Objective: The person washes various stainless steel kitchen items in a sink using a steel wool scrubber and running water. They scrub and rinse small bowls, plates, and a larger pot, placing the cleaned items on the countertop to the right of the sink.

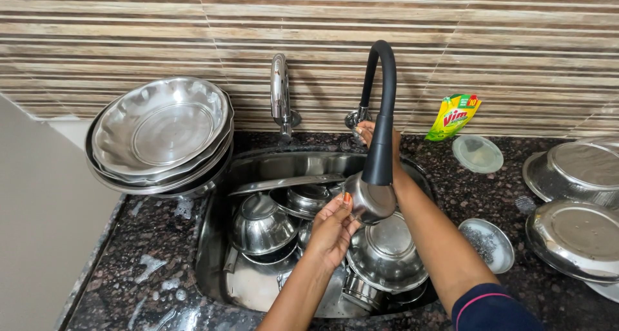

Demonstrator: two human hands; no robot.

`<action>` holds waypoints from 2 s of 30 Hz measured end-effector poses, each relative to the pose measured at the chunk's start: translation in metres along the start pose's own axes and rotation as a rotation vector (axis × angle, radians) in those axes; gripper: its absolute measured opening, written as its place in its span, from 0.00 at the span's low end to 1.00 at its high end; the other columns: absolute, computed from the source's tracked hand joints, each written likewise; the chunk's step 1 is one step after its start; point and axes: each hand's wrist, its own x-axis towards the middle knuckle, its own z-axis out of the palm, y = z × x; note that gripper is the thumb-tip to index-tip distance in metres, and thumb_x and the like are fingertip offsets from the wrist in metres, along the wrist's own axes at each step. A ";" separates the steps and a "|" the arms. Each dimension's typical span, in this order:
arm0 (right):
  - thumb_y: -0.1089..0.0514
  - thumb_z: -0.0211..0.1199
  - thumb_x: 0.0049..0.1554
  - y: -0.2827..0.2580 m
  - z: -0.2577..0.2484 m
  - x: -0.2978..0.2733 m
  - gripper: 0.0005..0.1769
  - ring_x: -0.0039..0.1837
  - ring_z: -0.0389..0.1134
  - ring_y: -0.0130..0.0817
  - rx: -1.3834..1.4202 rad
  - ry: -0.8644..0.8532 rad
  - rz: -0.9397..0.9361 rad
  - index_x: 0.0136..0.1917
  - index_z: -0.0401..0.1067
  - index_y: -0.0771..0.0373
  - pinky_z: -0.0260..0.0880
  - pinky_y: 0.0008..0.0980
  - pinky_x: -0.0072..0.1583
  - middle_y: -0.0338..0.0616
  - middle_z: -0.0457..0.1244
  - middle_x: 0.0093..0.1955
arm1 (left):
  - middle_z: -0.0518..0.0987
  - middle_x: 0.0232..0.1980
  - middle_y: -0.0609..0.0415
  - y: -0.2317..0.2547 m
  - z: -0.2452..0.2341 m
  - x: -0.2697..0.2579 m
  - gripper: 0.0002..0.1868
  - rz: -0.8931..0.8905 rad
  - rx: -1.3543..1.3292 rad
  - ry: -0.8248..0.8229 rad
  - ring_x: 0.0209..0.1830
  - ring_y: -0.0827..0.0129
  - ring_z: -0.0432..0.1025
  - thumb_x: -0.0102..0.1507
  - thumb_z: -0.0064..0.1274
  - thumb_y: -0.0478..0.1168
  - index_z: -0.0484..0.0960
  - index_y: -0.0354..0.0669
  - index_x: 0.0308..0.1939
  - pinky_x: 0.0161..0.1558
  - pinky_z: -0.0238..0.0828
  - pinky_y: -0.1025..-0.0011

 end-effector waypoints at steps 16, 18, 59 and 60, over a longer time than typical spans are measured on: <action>0.44 0.42 0.67 -0.089 -0.023 -0.098 0.29 0.75 0.59 0.53 -0.478 -0.420 0.103 0.72 0.65 0.62 0.56 0.44 0.72 0.58 0.58 0.76 | 0.81 0.43 0.56 -0.034 -0.024 0.041 0.11 0.045 -0.134 0.099 0.37 0.74 0.75 0.68 0.45 0.32 0.80 0.42 0.51 0.38 0.77 0.75; 0.38 0.46 0.64 -0.084 -0.024 -0.094 0.30 0.69 0.66 0.47 -0.382 -0.383 0.312 0.66 0.71 0.59 0.62 0.40 0.68 0.52 0.66 0.66 | 0.80 0.41 0.58 -0.038 -0.031 0.042 0.12 0.073 -0.058 0.056 0.34 0.76 0.73 0.68 0.46 0.31 0.82 0.43 0.52 0.35 0.73 0.77; 0.68 0.64 0.50 -0.083 -0.068 -0.165 0.24 0.49 0.74 0.47 -0.557 -0.707 -0.322 0.61 0.75 0.62 0.73 0.43 0.57 0.51 0.73 0.46 | 0.82 0.45 0.52 -0.015 -0.010 0.055 0.23 -0.042 -0.058 -0.072 0.40 0.63 0.78 0.70 0.43 0.58 0.79 0.44 0.53 0.43 0.78 0.63; 0.69 0.63 0.51 -0.082 -0.065 -0.166 0.19 0.51 0.75 0.47 -0.546 -0.654 -0.358 0.57 0.78 0.63 0.72 0.45 0.59 0.52 0.73 0.48 | 0.81 0.46 0.52 -0.030 -0.015 0.062 0.24 -0.039 -0.090 -0.031 0.41 0.62 0.78 0.71 0.44 0.59 0.78 0.44 0.53 0.43 0.76 0.63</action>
